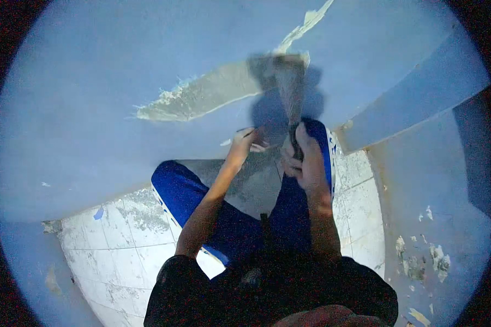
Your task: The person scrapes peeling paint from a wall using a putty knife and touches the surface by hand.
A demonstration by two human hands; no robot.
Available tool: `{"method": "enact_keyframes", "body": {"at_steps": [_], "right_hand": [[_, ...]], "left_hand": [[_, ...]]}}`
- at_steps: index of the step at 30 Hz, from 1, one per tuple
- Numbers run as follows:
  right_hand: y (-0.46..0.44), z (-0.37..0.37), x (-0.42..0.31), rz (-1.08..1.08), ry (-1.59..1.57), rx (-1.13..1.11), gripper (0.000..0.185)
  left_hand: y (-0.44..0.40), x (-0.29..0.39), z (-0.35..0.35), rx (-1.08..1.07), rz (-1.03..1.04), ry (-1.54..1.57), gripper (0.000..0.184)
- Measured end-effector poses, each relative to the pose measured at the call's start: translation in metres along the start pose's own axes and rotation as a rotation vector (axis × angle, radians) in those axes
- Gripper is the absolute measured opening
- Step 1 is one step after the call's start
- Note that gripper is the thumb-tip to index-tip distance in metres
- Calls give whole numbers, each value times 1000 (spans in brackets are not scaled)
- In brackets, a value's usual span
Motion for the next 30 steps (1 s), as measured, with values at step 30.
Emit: {"method": "enact_keyframes", "body": {"at_steps": [30], "right_hand": [[-1, 31, -17, -63, -50, -12, 52]], "left_hand": [[3, -24, -1, -31, 123, -95, 26]]}}
Point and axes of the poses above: each hand's wrist, its own y-axis away from the middle knuckle, its own z-axis out of the palm, x = y × z, the point moved 1 cm from there along -y, towards the middle knuckle
